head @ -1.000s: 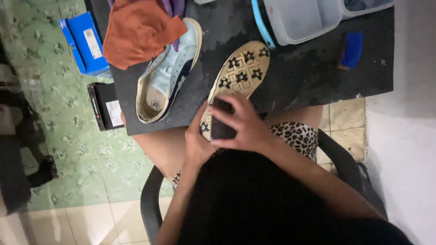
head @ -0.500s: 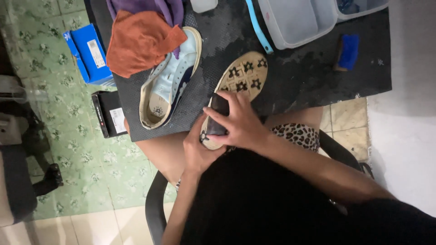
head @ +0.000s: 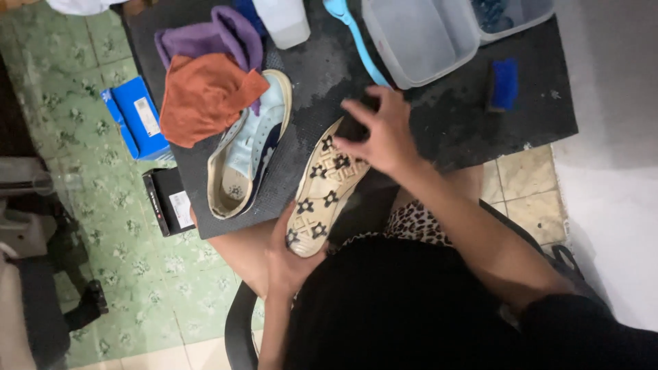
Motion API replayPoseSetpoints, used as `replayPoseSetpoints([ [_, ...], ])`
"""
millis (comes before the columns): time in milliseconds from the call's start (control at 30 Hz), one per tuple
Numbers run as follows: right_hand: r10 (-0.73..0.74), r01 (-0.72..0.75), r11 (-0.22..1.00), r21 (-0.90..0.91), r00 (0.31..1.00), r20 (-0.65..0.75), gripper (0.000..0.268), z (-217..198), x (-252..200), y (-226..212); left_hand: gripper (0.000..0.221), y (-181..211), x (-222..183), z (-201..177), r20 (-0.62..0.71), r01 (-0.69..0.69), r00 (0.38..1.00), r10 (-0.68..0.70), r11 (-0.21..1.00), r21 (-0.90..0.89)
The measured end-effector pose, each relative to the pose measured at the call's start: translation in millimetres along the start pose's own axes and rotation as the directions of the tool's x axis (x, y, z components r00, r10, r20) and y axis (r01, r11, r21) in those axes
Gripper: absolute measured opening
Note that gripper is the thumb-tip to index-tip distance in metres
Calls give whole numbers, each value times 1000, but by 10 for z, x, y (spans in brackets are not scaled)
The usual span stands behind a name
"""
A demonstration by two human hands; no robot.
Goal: Scrubbing and cleaning the sole of a sneaker using a brush and a cloth at a workbench.
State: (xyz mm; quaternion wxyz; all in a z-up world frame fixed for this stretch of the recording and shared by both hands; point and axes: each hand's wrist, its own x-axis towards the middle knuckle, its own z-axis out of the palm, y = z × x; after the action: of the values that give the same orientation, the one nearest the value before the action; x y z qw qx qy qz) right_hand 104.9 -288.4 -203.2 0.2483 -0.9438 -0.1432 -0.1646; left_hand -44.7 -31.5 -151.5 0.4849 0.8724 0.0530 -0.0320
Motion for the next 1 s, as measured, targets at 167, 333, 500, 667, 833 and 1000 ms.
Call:
replayPoseSetpoints([
  [167, 407, -476, 604, 639, 874, 266, 45, -525, -210, -22, 97, 3, -172, -137, 62, 18, 998, -15, 999, -43],
  [333, 408, -486, -403, 775, 663, 628, 67, -685, -548, -194, 102, -179, -123, 6, -21, -69, 997, 71, 995, 76],
  [500, 238, -320, -620, 716, 793, 560, 91, -739, -570, -150, 89, -82, -90, 27, -71, -63, 995, 66, 997, 40],
  [667, 89, -253, -640, 726, 913, 397, 81, -767, -433, -192, 89, -42, -64, -60, -19, -67, 997, 69, 996, 61],
  [833, 39, -282, -753, 594, 882, 469, 81, -730, -407, -334, 89, -6, -53, -63, -10, -34, 999, 34, 999, -3],
  [1000, 115, -264, -703, 660, 873, 473, 77, -675, -399, -383, 88, -1, -59, -78, -2, -78, 997, 78, 997, 13],
])
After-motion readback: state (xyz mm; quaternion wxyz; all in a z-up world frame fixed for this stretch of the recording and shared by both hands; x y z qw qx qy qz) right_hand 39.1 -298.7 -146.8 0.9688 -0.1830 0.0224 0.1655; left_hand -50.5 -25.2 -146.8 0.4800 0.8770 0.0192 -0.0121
